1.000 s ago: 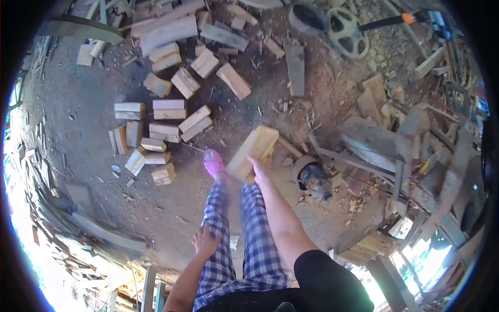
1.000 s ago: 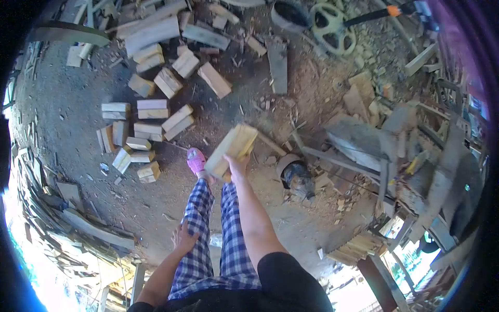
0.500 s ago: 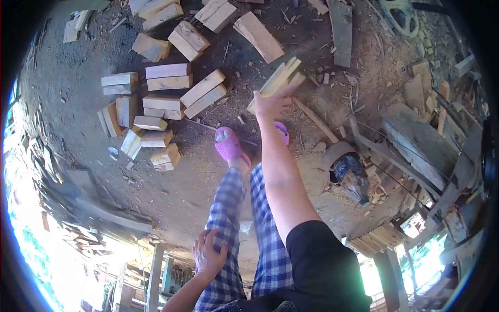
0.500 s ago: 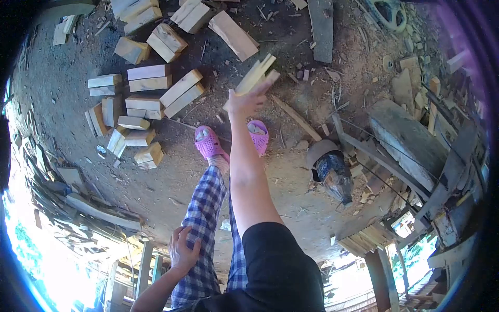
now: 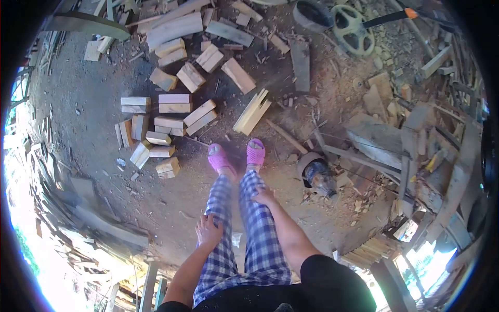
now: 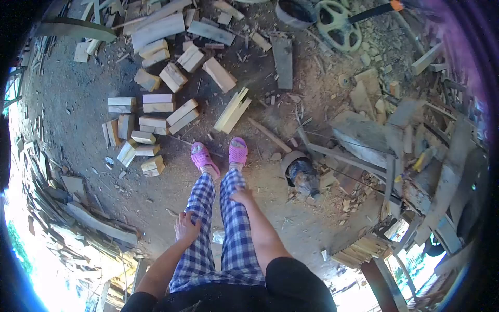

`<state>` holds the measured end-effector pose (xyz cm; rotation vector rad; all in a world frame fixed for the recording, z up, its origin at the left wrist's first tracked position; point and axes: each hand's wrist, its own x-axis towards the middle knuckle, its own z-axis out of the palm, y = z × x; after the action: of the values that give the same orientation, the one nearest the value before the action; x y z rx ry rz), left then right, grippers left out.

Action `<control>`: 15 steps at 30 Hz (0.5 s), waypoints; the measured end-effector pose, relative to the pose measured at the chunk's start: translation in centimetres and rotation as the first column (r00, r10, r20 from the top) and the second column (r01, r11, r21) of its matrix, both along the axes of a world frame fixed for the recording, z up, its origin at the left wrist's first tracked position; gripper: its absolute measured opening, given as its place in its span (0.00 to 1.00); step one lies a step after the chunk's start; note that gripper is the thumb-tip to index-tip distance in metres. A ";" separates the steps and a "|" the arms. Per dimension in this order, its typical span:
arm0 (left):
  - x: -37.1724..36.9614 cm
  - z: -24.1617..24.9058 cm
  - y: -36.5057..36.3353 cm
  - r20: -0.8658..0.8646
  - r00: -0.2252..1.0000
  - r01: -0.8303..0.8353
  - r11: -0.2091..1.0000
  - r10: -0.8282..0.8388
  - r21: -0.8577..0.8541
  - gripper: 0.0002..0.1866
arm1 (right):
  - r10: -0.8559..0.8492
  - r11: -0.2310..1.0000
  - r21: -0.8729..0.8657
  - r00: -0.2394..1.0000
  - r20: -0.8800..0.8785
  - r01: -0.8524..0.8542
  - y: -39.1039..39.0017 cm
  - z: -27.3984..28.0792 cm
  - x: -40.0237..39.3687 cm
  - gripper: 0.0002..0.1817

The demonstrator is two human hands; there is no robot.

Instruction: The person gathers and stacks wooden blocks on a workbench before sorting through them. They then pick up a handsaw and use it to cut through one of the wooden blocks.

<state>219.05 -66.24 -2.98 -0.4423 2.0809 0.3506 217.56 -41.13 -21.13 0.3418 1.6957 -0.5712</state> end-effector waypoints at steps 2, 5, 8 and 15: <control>1.3 0.0 0.1 -0.035 0.998 0.056 0.998 -0.055 0.032 0.25 | -0.031 0.994 -0.102 0.991 0.130 0.044 0.9 3.4 -0.1 0.45; 1.4 1.2 1.1 -0.032 0.997 0.072 0.997 -0.071 0.016 0.25 | 0.043 0.960 -0.282 0.988 0.146 0.000 2.1 8.5 -0.7 0.45; 0.0 3.2 2.8 -0.029 0.992 0.124 0.992 -0.123 0.024 0.25 | 0.226 0.951 -0.164 0.951 -0.211 -0.262 2.7 14.0 -0.4 0.37; -0.5 9.3 4.5 -0.069 0.969 0.239 0.971 -0.238 -0.002 0.22 | -0.506 0.860 -0.203 0.833 -0.224 0.468 8.4 21.1 -0.4 0.16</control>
<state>218.60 -61.71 6.32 -0.1739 2.1711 0.2321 217.15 -32.75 -0.06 0.6297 1.8202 -1.1575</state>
